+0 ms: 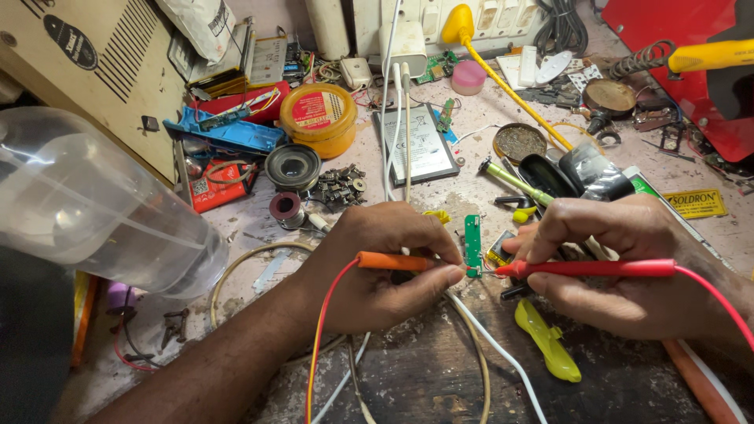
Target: The person disassembles a small yellow plastic housing to access a green circuit board. They use a screwdriver to remove a screw, then separate the board from the casing. Finally, they use a multimeter to test continuity on the circuit board.
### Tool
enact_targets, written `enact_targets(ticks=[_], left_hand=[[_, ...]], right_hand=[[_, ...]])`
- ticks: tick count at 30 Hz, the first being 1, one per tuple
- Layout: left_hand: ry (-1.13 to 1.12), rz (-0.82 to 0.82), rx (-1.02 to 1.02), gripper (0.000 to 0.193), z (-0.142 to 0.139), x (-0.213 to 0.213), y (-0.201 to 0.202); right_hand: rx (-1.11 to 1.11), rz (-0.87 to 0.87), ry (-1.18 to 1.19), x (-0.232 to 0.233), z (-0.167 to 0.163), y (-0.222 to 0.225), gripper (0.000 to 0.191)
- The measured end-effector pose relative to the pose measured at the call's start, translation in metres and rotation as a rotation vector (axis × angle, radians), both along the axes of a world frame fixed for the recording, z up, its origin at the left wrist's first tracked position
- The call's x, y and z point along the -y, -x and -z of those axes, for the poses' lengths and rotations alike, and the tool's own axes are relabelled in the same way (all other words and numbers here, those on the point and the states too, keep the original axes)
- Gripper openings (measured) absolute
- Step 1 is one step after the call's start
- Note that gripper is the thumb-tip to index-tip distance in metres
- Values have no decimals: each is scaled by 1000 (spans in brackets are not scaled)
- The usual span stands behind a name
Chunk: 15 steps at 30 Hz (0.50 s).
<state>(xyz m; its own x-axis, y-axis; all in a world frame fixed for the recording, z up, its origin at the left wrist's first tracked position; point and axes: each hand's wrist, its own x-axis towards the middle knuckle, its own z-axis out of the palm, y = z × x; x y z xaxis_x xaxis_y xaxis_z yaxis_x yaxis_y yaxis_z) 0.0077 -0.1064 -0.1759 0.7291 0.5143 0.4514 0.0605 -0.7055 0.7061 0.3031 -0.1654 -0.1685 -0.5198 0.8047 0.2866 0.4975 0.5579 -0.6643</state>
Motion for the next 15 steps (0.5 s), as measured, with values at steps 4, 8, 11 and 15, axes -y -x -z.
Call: enact_targets(ticks=[4, 8, 11, 15], left_hand=[[33, 2, 17, 11, 1, 0, 0], [27, -3, 18, 11, 1, 0, 0], [29, -10, 9, 11, 1, 0, -1], [22, -16, -17, 10, 0, -1, -1]], right_hand=[[-2, 4, 5, 1, 0, 0, 12], [-19, 21, 33, 1, 2, 0, 11], [4, 10, 34, 0, 3, -3, 11], [-151, 68, 74, 2, 8, -4, 11]])
